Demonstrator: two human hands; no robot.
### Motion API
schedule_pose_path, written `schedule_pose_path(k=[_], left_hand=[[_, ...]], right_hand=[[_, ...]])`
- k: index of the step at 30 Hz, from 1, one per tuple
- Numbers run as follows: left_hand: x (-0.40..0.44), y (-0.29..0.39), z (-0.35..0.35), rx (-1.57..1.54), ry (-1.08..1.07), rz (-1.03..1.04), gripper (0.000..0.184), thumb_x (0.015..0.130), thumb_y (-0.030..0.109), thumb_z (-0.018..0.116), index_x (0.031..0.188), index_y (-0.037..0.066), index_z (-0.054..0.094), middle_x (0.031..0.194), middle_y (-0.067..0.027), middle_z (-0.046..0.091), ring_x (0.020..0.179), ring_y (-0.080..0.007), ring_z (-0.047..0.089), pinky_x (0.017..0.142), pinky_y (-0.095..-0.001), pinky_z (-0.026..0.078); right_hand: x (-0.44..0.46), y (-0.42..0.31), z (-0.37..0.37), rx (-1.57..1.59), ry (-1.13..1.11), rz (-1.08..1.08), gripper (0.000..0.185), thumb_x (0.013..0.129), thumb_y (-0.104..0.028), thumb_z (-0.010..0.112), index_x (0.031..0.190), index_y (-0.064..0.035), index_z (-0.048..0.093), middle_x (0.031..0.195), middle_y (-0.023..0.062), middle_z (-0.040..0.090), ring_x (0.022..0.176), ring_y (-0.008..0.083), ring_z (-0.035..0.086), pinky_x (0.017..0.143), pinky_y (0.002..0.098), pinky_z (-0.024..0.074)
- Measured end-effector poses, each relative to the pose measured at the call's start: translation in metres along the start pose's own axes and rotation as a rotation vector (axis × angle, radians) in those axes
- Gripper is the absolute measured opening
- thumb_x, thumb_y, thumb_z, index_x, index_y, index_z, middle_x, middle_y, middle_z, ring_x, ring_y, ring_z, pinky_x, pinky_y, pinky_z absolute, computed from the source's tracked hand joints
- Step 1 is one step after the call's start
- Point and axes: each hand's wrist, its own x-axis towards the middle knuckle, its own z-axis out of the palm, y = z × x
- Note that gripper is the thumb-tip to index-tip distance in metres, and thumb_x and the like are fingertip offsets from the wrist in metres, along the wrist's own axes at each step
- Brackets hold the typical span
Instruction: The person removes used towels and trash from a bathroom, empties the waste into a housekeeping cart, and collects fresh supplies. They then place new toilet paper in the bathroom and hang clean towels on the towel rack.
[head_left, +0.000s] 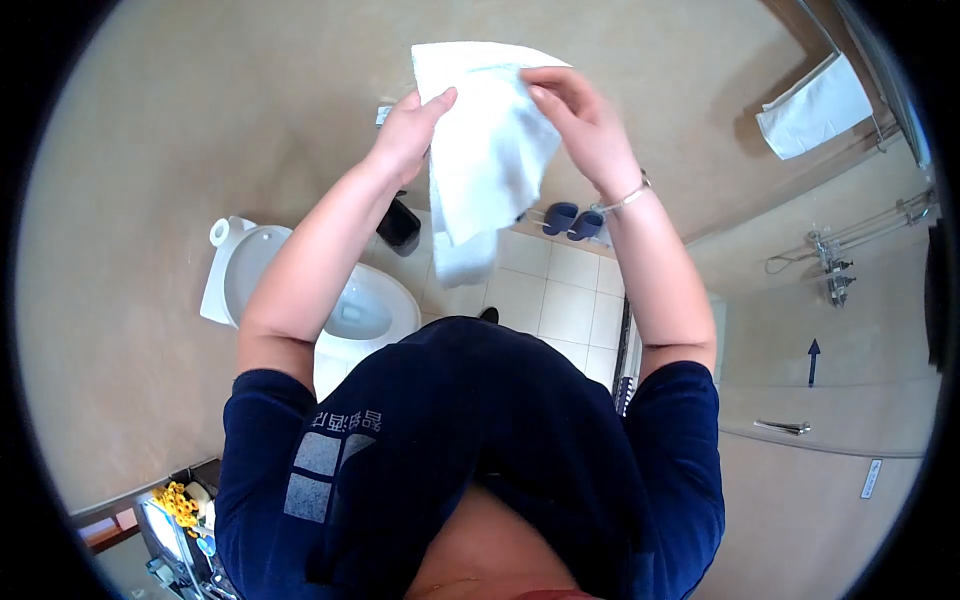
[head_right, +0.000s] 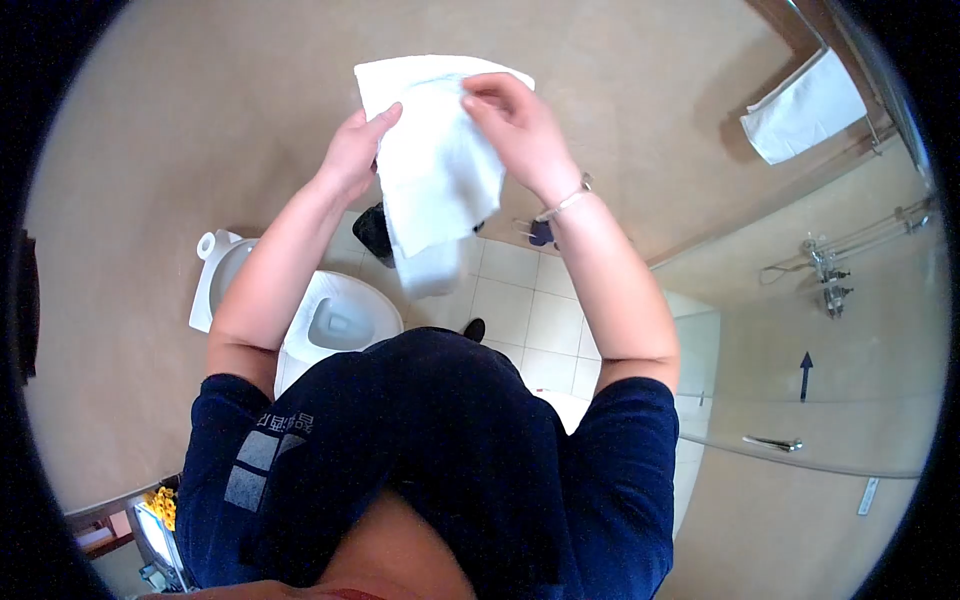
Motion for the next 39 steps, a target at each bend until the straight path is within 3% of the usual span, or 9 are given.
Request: schedule_pose_path(k=[2,7,12,22,24,30,32,36,39], left_hand=[[-0.007,0.010,0.012,-0.141,0.104,-0.183,0.040,0.092,0.021,0.045,0.124,-0.003,0.039,0.119,-0.0151,0.050,0.107,-0.0225,0.052,0.088,-0.0343,0.043],[-0.005,0.004,0.013,-0.330,0.164,-0.180,0.040,0.092,0.018,0.045,0.125,-0.003,0.037,0.120,-0.0164,0.049,0.110,-0.0242,0.050,0.092,-0.0368,0.042],[-0.005,-0.029,0.007,-0.614,0.243,-0.157,0.039,0.090,0.013,0.045,0.125,-0.002,0.036,0.120,-0.0143,0.048,0.110,-0.0266,0.049,0.093,-0.0409,0.041],[-0.029,-0.045,0.000,-0.213,-0.244,0.013,0.043,0.093,0.015,0.043,0.132,0.001,0.031,0.123,-0.0059,0.045,0.112,-0.0138,0.042,0.096,-0.0295,0.033],[-0.033,-0.037,-0.001,0.423,-0.269,0.189,0.040,0.095,0.018,0.040,0.131,0.001,0.035,0.126,-0.0088,0.044,0.117,-0.0144,0.039,0.098,-0.0264,0.030],[0.013,-0.033,-0.026,0.587,-0.581,0.711,0.051,0.086,0.026,0.054,0.130,0.003,0.039,0.130,-0.0148,0.043,0.127,-0.0324,0.029,0.104,-0.0479,0.020],[0.010,-0.035,-0.004,0.268,-0.114,0.487,0.059,0.080,0.010,0.054,0.134,0.007,0.032,0.132,-0.0155,0.040,0.128,-0.0294,0.030,0.105,-0.0433,0.021],[0.014,-0.040,0.003,0.436,-0.535,-0.105,0.078,0.075,0.007,0.063,0.138,0.004,0.018,0.138,-0.0148,0.031,0.127,-0.0260,0.031,0.104,-0.0394,0.025],[0.011,-0.066,0.019,0.401,-0.415,0.105,0.075,0.073,0.003,0.064,0.136,0.002,0.023,0.137,-0.0130,0.033,0.125,-0.0226,0.033,0.101,-0.0362,0.030]], right_hand=[[-0.015,0.012,-0.017,-0.293,0.296,-0.091,0.022,0.081,-0.014,0.061,0.101,-0.0033,0.060,0.097,0.0077,0.062,0.086,0.0130,0.057,0.077,0.0252,0.0456],[-0.083,0.037,0.006,-0.472,0.208,-0.087,0.032,0.071,-0.011,0.071,0.101,-0.0077,0.059,0.099,0.0055,0.061,0.084,0.0157,0.058,0.074,0.0278,0.0488],[-0.082,0.042,0.069,-0.647,0.178,-0.311,0.095,0.054,-0.029,0.082,0.133,-0.0083,0.033,0.137,0.0199,0.028,0.125,0.0392,0.029,0.101,0.0452,0.0292],[-0.024,0.079,0.040,-0.389,0.338,-0.346,0.037,0.073,0.005,0.048,0.106,-0.0081,0.056,0.107,0.0108,0.058,0.100,0.0284,0.056,0.086,0.0332,0.0444],[-0.022,0.077,0.033,-0.203,0.458,-0.180,0.026,0.077,0.004,0.044,0.099,-0.0049,0.056,0.093,0.0092,0.061,0.089,0.0227,0.059,0.079,0.0301,0.0457],[-0.002,0.032,0.004,0.693,0.321,-0.253,0.011,0.082,0.001,0.046,0.090,-0.0043,0.050,0.086,0.0035,0.056,0.078,0.0109,0.054,0.069,0.0237,0.0447],[-0.003,0.018,-0.002,0.681,0.270,-0.336,0.011,0.080,0.003,0.046,0.087,-0.0042,0.051,0.085,0.0045,0.056,0.078,0.0118,0.054,0.069,0.0249,0.0444],[-0.017,-0.014,-0.009,0.289,0.251,-0.410,0.016,0.073,0.006,0.043,0.081,-0.0027,0.054,0.083,0.0071,0.059,0.081,0.0151,0.056,0.071,0.0286,0.0449],[-0.025,-0.025,-0.029,-0.278,0.438,-0.601,0.017,0.070,0.006,0.044,0.079,-0.0030,0.056,0.082,0.0074,0.059,0.078,0.0173,0.057,0.069,0.0288,0.0453]])
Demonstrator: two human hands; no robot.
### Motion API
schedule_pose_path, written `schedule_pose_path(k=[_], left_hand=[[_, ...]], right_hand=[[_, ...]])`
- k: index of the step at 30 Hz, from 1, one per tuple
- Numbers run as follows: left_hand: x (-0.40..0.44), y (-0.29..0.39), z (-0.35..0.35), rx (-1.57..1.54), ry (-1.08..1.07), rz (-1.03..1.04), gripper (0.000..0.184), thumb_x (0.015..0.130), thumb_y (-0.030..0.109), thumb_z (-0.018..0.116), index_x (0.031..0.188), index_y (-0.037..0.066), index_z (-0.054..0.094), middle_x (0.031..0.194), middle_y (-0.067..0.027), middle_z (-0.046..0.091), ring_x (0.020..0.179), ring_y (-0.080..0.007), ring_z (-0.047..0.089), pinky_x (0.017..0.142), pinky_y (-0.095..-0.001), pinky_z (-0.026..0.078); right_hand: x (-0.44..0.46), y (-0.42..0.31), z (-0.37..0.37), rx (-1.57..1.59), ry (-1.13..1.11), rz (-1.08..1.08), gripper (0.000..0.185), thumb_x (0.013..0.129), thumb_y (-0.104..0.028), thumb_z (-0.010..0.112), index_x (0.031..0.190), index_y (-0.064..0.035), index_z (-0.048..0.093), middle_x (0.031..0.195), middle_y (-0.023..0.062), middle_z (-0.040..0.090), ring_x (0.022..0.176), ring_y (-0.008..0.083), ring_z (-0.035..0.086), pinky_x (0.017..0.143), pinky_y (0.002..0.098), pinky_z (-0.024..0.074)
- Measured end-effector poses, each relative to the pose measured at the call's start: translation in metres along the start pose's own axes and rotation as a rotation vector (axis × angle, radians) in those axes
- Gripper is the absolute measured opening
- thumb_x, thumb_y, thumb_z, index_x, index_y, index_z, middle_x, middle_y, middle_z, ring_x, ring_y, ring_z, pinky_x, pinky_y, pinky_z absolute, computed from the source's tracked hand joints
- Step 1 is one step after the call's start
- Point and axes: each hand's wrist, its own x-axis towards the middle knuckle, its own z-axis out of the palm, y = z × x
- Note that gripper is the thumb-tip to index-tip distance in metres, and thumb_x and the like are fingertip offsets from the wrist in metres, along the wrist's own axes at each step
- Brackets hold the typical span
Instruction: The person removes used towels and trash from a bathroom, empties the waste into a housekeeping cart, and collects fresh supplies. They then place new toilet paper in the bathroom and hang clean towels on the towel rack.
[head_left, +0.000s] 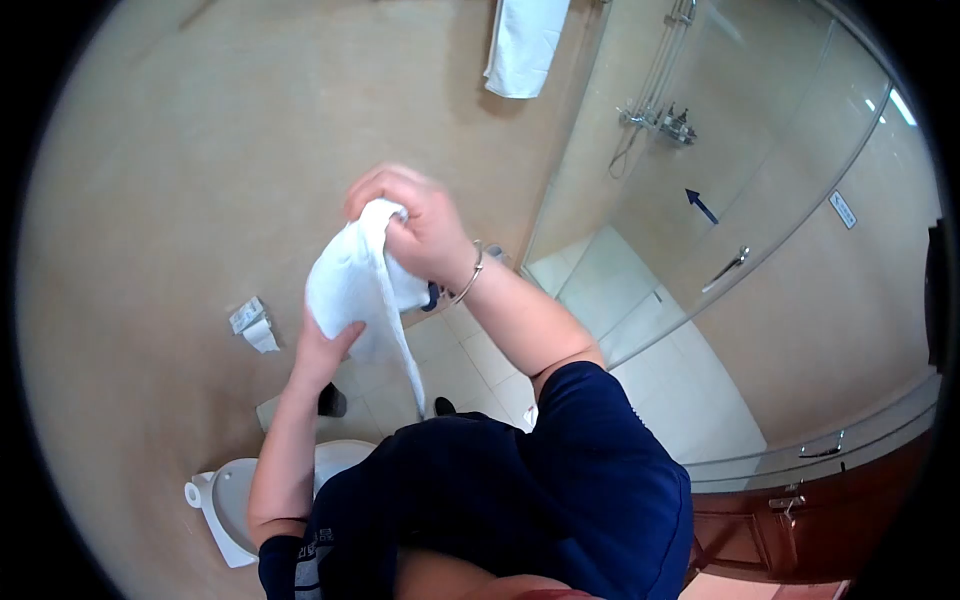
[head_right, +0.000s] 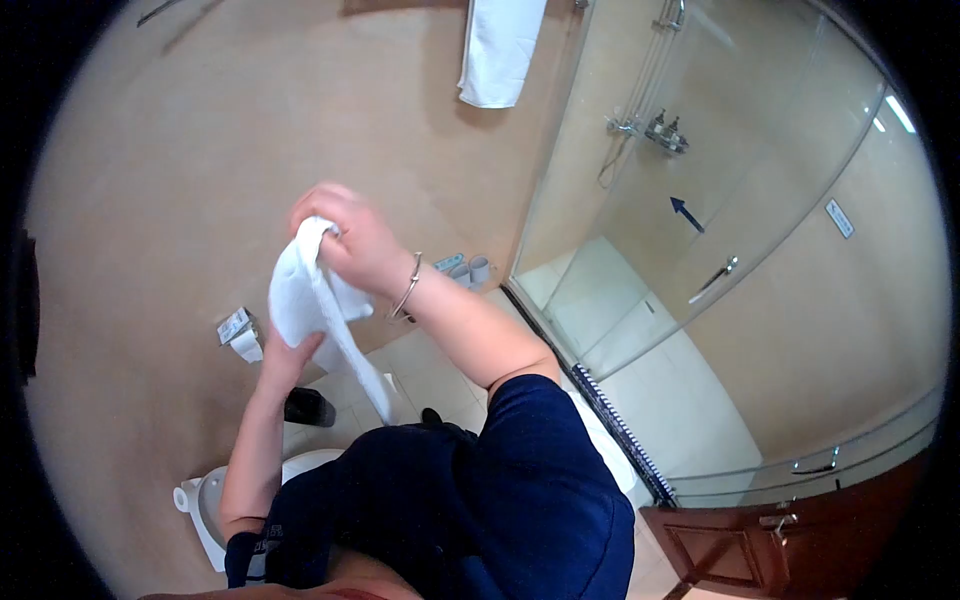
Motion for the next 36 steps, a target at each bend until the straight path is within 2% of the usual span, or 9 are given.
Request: schedule_pose_path(k=[2,5,11,14,19,21,31,33,36], left_hand=[[0.001,-0.001,0.008,0.203,0.364,0.224,0.063,0.074,0.005,0.065,0.130,0.000,0.035,0.130,-0.0131,0.040,0.121,-0.0245,0.038,0.096,-0.0356,0.034],[-0.013,0.009,0.019,0.458,0.307,0.360,0.054,0.075,0.006,0.065,0.123,0.000,0.041,0.126,-0.0148,0.044,0.116,-0.0257,0.042,0.093,-0.0345,0.036],[-0.010,-0.015,0.073,-0.105,-0.636,-0.274,0.025,0.090,0.018,0.051,0.108,0.001,0.056,0.098,-0.0081,0.062,0.093,-0.0188,0.058,0.085,-0.0311,0.043],[0.007,-0.015,0.082,-0.308,-0.962,-0.364,0.035,0.094,0.032,0.042,0.111,0.004,0.056,0.104,-0.0077,0.062,0.098,-0.0161,0.057,0.086,-0.0302,0.043],[0.042,-0.011,0.113,-1.079,-0.582,-0.364,0.087,0.076,0.073,0.038,0.134,0.009,0.033,0.140,-0.0127,0.030,0.127,-0.0238,0.032,0.104,-0.0433,0.025],[0.077,-0.020,0.112,-1.185,-0.161,-0.424,0.078,0.081,0.066,0.039,0.133,0.008,0.035,0.137,-0.0110,0.035,0.127,-0.0238,0.032,0.105,-0.0420,0.025],[0.204,-0.080,0.107,-0.869,-0.013,-0.736,0.043,0.085,0.006,0.035,0.128,0.004,0.037,0.125,-0.0125,0.047,0.116,-0.0249,0.046,0.098,-0.0404,0.037],[0.194,-0.051,0.132,-0.560,-0.097,-0.396,0.053,0.081,0.002,0.039,0.134,0.006,0.032,0.124,-0.0124,0.048,0.115,-0.0229,0.047,0.099,-0.0359,0.036],[0.196,-0.045,0.146,0.188,-0.504,-0.120,0.060,0.077,0.000,0.041,0.136,0.004,0.030,0.126,-0.0125,0.046,0.115,-0.0221,0.046,0.098,-0.0317,0.036]], right_hand=[[0.000,-0.001,-0.016,-0.364,0.074,0.002,0.018,0.067,0.005,0.047,0.077,-0.0053,0.058,0.082,0.0070,0.059,0.077,0.0211,0.058,0.067,0.0300,0.0463],[-0.011,0.002,-0.036,-0.659,0.078,0.031,0.020,0.065,0.004,0.049,0.078,-0.0077,0.058,0.083,0.0063,0.059,0.077,0.0237,0.058,0.065,0.0319,0.0470],[-0.009,0.023,-0.061,-0.965,0.093,-0.036,0.018,0.065,0.000,0.056,0.080,-0.0112,0.057,0.084,0.0028,0.057,0.076,0.0212,0.057,0.061,0.0314,0.0477],[-0.005,0.037,-0.066,-1.067,0.079,-0.049,0.017,0.066,-0.003,0.059,0.080,-0.0121,0.057,0.084,0.0011,0.056,0.074,0.0198,0.056,0.058,0.0302,0.0474],[-0.012,0.030,-0.079,-1.083,0.044,-0.031,0.018,0.065,-0.005,0.060,0.081,-0.0115,0.056,0.088,-0.0008,0.055,0.075,0.0184,0.054,0.056,0.0284,0.0469],[-0.030,0.021,-0.094,-1.021,-0.058,-0.037,0.020,0.063,-0.007,0.060,0.082,-0.0107,0.055,0.090,-0.0003,0.054,0.077,0.0181,0.054,0.055,0.0281,0.0469],[-0.178,0.089,-0.126,-0.506,-0.472,0.434,0.030,0.072,-0.021,0.067,0.098,-0.0093,0.058,0.102,0.0064,0.057,0.085,0.0244,0.054,0.067,0.0302,0.0481],[-0.183,0.090,-0.139,-0.380,-0.410,0.678,0.037,0.073,-0.023,0.070,0.105,-0.0096,0.057,0.104,0.0082,0.057,0.090,0.0266,0.054,0.074,0.0333,0.0472],[-0.171,0.093,-0.164,-0.340,0.344,0.955,0.051,0.071,-0.018,0.071,0.116,-0.0083,0.051,0.122,0.0123,0.049,0.106,0.0293,0.051,0.089,0.0399,0.0398]])
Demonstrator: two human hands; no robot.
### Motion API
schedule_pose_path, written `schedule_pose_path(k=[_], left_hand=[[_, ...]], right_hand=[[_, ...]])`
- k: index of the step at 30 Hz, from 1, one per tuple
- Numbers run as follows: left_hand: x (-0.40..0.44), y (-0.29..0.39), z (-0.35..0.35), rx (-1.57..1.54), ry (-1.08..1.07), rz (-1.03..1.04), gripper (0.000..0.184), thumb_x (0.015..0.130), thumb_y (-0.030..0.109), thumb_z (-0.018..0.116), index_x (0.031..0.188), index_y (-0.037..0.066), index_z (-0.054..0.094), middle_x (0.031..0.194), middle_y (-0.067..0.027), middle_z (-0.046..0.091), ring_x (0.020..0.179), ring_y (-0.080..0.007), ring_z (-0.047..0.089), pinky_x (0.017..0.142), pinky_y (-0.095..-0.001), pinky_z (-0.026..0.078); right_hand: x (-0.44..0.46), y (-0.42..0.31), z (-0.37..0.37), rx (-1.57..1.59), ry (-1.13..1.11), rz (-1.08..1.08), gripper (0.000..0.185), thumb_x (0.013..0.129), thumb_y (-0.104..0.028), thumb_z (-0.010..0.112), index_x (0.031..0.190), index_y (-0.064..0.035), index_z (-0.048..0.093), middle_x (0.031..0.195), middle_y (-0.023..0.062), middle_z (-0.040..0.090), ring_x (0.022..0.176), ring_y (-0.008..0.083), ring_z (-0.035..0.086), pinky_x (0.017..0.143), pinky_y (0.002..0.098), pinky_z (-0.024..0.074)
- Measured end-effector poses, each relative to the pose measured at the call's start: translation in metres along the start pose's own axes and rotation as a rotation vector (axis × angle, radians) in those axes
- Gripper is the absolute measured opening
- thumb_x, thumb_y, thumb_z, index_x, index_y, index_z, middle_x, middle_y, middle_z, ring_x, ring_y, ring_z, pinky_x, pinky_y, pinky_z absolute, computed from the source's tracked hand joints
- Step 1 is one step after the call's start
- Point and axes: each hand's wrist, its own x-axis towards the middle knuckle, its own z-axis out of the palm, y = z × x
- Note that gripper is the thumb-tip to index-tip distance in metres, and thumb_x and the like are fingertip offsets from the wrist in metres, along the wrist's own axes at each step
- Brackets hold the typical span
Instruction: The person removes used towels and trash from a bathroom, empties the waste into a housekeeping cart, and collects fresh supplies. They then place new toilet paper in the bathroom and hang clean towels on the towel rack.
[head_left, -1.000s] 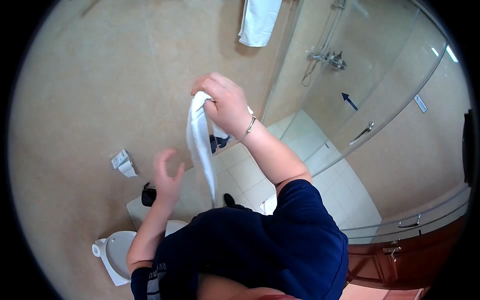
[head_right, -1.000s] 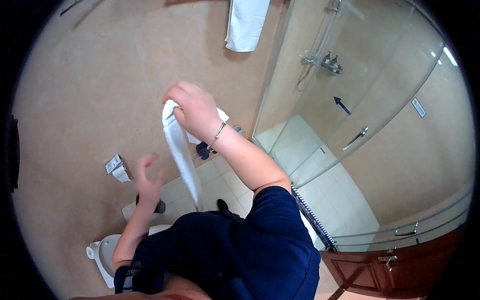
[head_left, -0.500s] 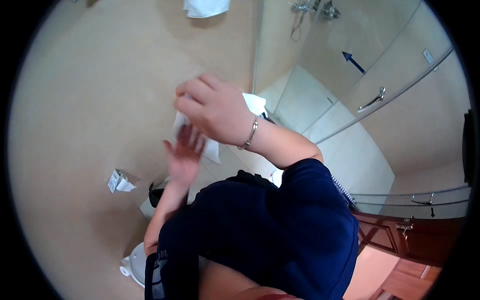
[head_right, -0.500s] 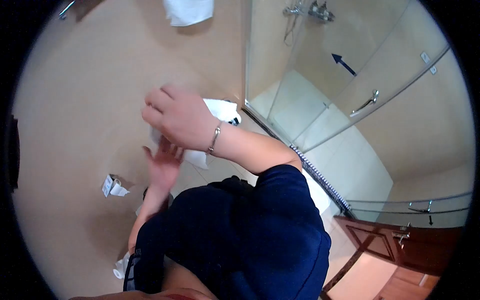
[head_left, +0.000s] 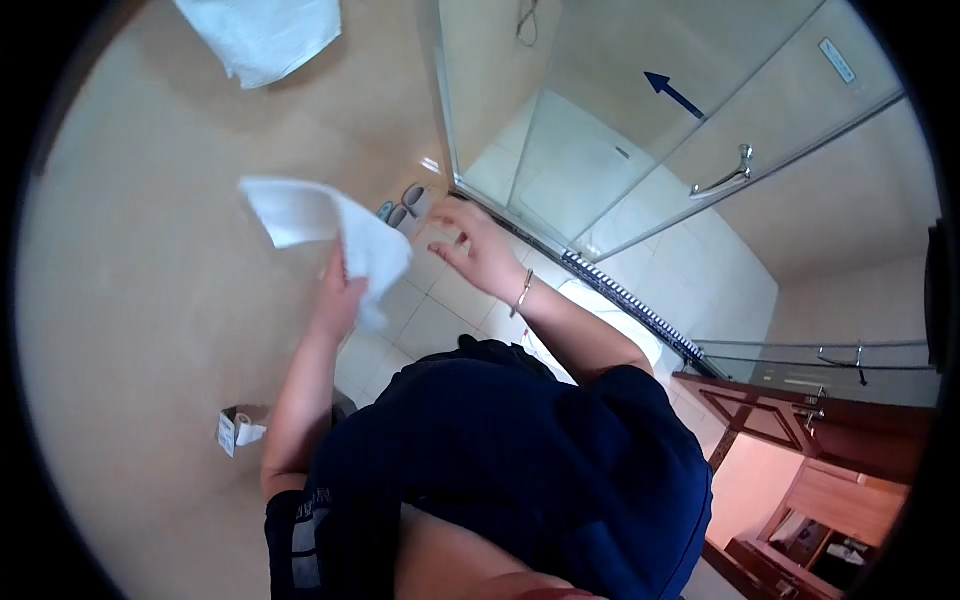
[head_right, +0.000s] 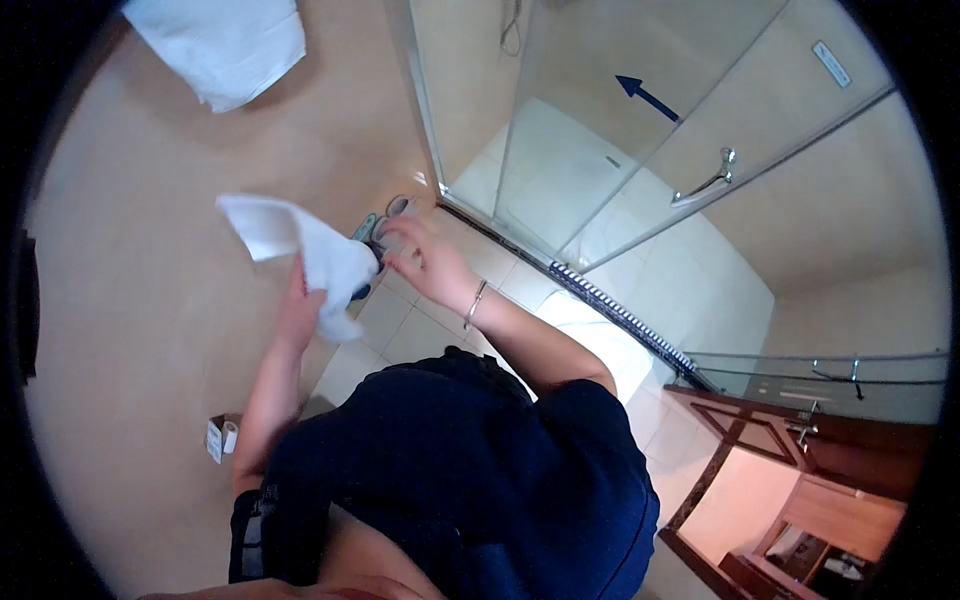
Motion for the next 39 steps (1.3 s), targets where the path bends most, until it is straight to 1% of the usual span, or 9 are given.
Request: schedule_pose_path(k=[3,7,17,21,26,29,33,34,39], left_hand=[[0.004,0.035,0.001,0.109,-0.479,0.170,0.056,0.075,0.002,0.042,0.131,0.007,0.041,0.121,-0.0127,0.052,0.109,-0.0212,0.052,0.092,-0.0284,0.038],[0.027,0.076,-0.003,0.305,-0.710,0.188,0.050,0.073,0.001,0.041,0.121,0.011,0.053,0.110,-0.0132,0.059,0.099,-0.0227,0.057,0.087,-0.0299,0.042],[0.075,0.098,0.010,0.432,-0.673,0.342,0.045,0.077,0.001,0.039,0.117,0.012,0.054,0.110,-0.0132,0.058,0.100,-0.0298,0.056,0.085,-0.0370,0.044],[0.096,0.095,0.027,0.457,-0.478,0.608,0.043,0.081,0.004,0.040,0.120,0.016,0.051,0.113,-0.0097,0.057,0.095,-0.0288,0.057,0.082,-0.0378,0.045],[0.145,0.111,0.035,0.669,-0.180,0.898,0.025,0.081,0.018,0.052,0.105,0.010,0.055,0.095,-0.0108,0.057,0.083,-0.0299,0.059,0.070,-0.0396,0.048],[0.146,0.189,0.008,0.888,-0.041,0.793,0.024,0.078,0.021,0.059,0.100,0.012,0.059,0.095,-0.0093,0.059,0.086,-0.0264,0.057,0.075,-0.0363,0.046],[0.167,0.285,-0.045,1.183,0.850,1.310,0.025,0.072,0.027,0.065,0.093,0.016,0.060,0.095,-0.0034,0.059,0.085,-0.0240,0.055,0.077,-0.0387,0.044],[0.178,0.313,-0.064,1.295,1.077,1.331,0.026,0.073,0.025,0.064,0.096,0.015,0.060,0.098,-0.0034,0.058,0.087,-0.0238,0.054,0.078,-0.0380,0.044],[0.146,0.357,-0.117,1.621,1.101,0.654,0.027,0.084,0.033,0.055,0.088,0.007,0.057,0.082,-0.0101,0.060,0.081,-0.0225,0.059,0.072,-0.0338,0.048]], right_hand=[[0.003,0.002,-0.006,-0.337,0.301,-0.214,0.067,0.066,-0.019,0.074,0.124,-0.0074,0.044,0.129,0.0146,0.043,0.117,0.0315,0.042,0.094,0.0390,0.0357],[0.002,0.001,-0.015,-0.438,-0.030,-0.365,0.072,0.061,-0.024,0.077,0.124,-0.0099,0.045,0.123,0.0129,0.049,0.119,0.0313,0.040,0.097,0.0430,0.0313],[-0.022,0.068,-0.044,-0.737,-0.114,0.379,0.028,0.077,-0.032,0.061,0.090,-0.0071,0.063,0.080,0.0185,0.063,0.073,0.0343,0.060,0.066,0.0386,0.0482],[-0.005,0.094,-0.093,-0.260,0.648,0.323,0.015,0.081,-0.017,0.057,0.089,-0.0048,0.059,0.075,0.0141,0.065,0.064,0.0268,0.064,0.054,0.0357,0.0494],[0.051,0.010,-0.115,1.279,0.407,-0.065,0.033,0.089,-0.012,0.048,0.120,-0.0009,0.046,0.114,0.0128,0.056,0.101,0.0244,0.057,0.086,0.0380,0.0485],[0.083,-0.018,-0.132,1.211,0.211,-0.299,0.039,0.090,-0.015,0.048,0.125,-0.0004,0.041,0.125,0.0143,0.048,0.114,0.0237,0.048,0.100,0.0406,0.0388],[0.134,-0.053,-0.139,0.788,0.243,-0.671,0.040,0.091,-0.017,0.043,0.127,0.0000,0.038,0.122,0.0114,0.049,0.110,0.0232,0.050,0.095,0.0369,0.0408],[0.143,-0.077,-0.132,0.855,0.398,-0.580,0.011,0.089,-0.015,0.047,0.098,-0.0082,0.044,0.106,0.0115,0.052,0.096,0.0208,0.054,0.088,0.0358,0.0450],[0.192,-0.107,-0.131,0.520,0.373,-1.038,0.022,0.081,-0.011,0.061,0.087,-0.0128,0.041,0.111,0.0152,0.048,0.098,0.0273,0.053,0.085,0.0411,0.0477]])
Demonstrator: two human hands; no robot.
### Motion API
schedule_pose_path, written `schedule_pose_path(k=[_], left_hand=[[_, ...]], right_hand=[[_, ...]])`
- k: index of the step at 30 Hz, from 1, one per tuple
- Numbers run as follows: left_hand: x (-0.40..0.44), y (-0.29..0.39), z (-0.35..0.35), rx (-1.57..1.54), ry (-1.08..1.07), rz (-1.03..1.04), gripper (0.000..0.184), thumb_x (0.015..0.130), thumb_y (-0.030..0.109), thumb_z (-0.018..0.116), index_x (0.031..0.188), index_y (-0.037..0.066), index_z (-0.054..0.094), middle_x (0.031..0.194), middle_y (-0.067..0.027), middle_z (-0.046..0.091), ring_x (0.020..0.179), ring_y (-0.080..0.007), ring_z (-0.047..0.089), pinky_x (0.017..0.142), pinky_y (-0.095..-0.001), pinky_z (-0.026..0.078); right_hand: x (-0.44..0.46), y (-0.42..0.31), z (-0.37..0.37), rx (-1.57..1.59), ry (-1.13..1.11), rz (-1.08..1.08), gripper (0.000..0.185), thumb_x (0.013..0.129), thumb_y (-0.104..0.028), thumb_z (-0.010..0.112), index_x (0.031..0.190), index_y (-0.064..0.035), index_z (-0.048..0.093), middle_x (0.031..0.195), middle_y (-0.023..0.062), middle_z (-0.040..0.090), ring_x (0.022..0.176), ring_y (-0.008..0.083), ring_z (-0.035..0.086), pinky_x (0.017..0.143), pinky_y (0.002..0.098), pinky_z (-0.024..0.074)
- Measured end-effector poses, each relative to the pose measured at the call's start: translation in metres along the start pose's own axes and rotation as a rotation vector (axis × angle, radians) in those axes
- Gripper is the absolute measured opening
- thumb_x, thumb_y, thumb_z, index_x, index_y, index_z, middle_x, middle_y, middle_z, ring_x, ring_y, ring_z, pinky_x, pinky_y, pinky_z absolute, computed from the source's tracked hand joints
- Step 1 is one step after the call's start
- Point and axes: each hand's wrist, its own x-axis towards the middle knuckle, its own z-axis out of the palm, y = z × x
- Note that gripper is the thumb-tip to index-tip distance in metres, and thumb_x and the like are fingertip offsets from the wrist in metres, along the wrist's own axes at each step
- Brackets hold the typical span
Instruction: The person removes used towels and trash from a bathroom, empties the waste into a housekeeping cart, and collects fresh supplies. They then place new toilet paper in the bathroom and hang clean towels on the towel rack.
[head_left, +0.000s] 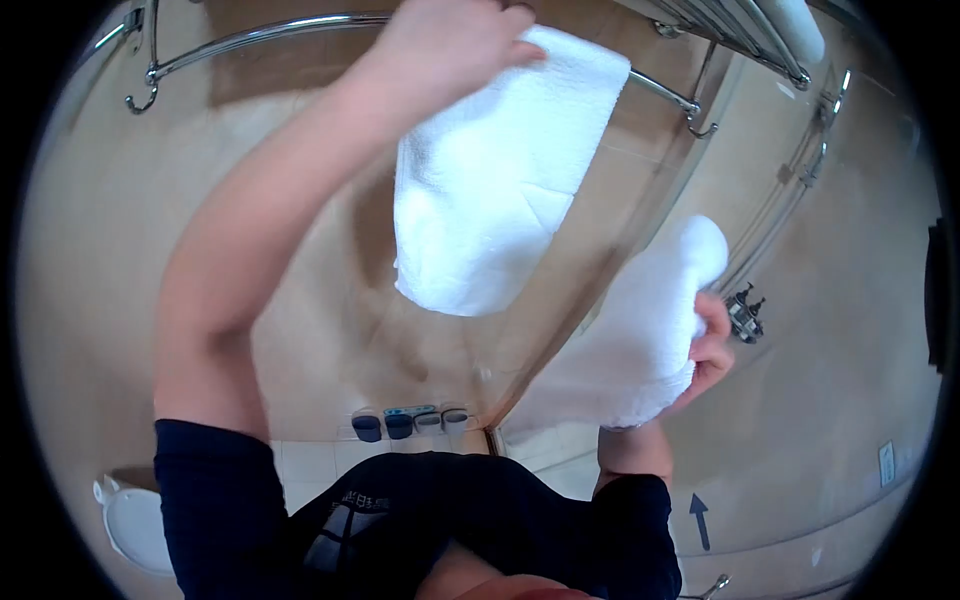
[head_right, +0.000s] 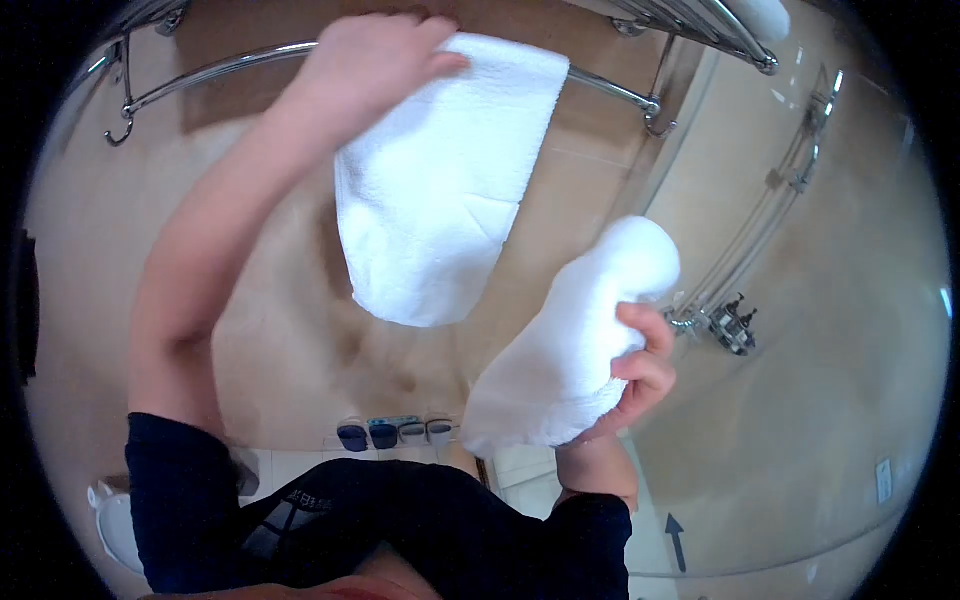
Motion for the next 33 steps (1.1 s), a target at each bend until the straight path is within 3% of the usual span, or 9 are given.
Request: schedule_pose_path(k=[1,4,11,14,16,17,26,31,33], left_hand=[[-0.003,-0.010,-0.008,-0.030,-0.255,-0.059,0.031,0.083,0.037,0.054,0.087,0.006,0.057,0.082,-0.0116,0.060,0.083,-0.0244,0.059,0.073,-0.0348,0.048],[-0.014,-0.035,-0.024,0.065,-0.367,-0.203,0.031,0.085,0.036,0.051,0.086,0.006,0.056,0.080,-0.0117,0.060,0.083,-0.0254,0.060,0.073,-0.0361,0.048],[-0.031,-0.046,-0.022,0.315,-0.182,-0.002,0.026,0.084,0.031,0.051,0.088,0.006,0.057,0.087,-0.0116,0.059,0.089,-0.0264,0.057,0.076,-0.0360,0.046],[-0.039,-0.036,-0.018,0.219,-0.116,-0.089,0.019,0.082,0.023,0.053,0.088,0.005,0.057,0.089,-0.0115,0.058,0.092,-0.0268,0.055,0.078,-0.0358,0.045],[-0.039,-0.033,-0.017,-0.067,0.009,0.021,0.030,0.077,0.015,0.060,0.107,0.011,0.056,0.105,-0.0051,0.056,0.090,-0.0220,0.054,0.081,-0.0331,0.044],[-0.033,-0.033,-0.023,-0.047,0.014,0.035,0.016,0.078,0.017,0.054,0.087,0.004,0.057,0.085,-0.0124,0.058,0.089,-0.0275,0.056,0.077,-0.0375,0.046],[-0.046,-0.088,-0.079,0.147,-0.380,-0.225,0.018,0.075,0.009,0.052,0.089,-0.001,0.058,0.088,-0.0184,0.059,0.087,-0.0322,0.058,0.078,-0.0405,0.047],[-0.092,-0.115,-0.090,0.041,-0.149,-0.250,0.019,0.076,0.007,0.055,0.094,-0.002,0.056,0.089,-0.0182,0.059,0.087,-0.0338,0.058,0.079,-0.0385,0.046],[-0.109,-0.107,-0.073,-0.257,0.003,-0.184,0.030,0.079,0.010,0.058,0.109,0.009,0.056,0.104,-0.0058,0.057,0.091,-0.0184,0.055,0.081,-0.0283,0.044]], right_hand=[[0.008,0.005,0.004,-0.068,-0.037,-0.116,0.025,0.079,-0.010,0.064,0.087,-0.0131,0.040,0.112,0.0157,0.047,0.099,0.0284,0.053,0.085,0.0418,0.0482],[0.032,0.021,0.013,-0.042,-0.014,-0.268,0.038,0.070,-0.005,0.072,0.087,-0.0131,0.039,0.113,0.0158,0.046,0.101,0.0304,0.052,0.084,0.0423,0.0497],[0.071,0.013,0.034,-0.173,-0.049,-0.234,0.035,0.073,-0.012,0.071,0.091,-0.0104,0.042,0.117,0.0155,0.046,0.109,0.0274,0.045,0.092,0.0392,0.0395],[0.062,0.010,0.026,-0.134,-0.034,-0.190,0.034,0.073,-0.011,0.071,0.091,-0.0094,0.041,0.115,0.0143,0.047,0.107,0.0268,0.047,0.089,0.0369,0.0435],[0.054,0.005,0.022,-0.204,-0.072,-0.197,0.034,0.074,-0.011,0.070,0.090,-0.0088,0.041,0.113,0.0141,0.048,0.105,0.0267,0.048,0.088,0.0355,0.0452],[0.050,0.004,0.020,-0.183,-0.076,-0.172,0.032,0.074,-0.012,0.070,0.089,-0.0090,0.042,0.113,0.0144,0.048,0.105,0.0268,0.049,0.089,0.0360,0.0447],[0.087,0.005,0.040,-0.041,0.078,-0.251,0.027,0.073,-0.008,0.068,0.088,-0.0068,0.045,0.120,0.0151,0.045,0.106,0.0254,0.049,0.088,0.0362,0.0460],[0.145,0.019,0.091,-0.173,0.276,-0.762,0.021,0.073,-0.003,0.064,0.089,-0.0071,0.050,0.117,0.0133,0.046,0.104,0.0259,0.049,0.087,0.0362,0.0450],[0.165,0.034,0.123,-0.330,0.242,-0.974,0.016,0.074,-0.005,0.062,0.088,-0.0064,0.055,0.112,0.0104,0.051,0.102,0.0270,0.051,0.087,0.0368,0.0429]])
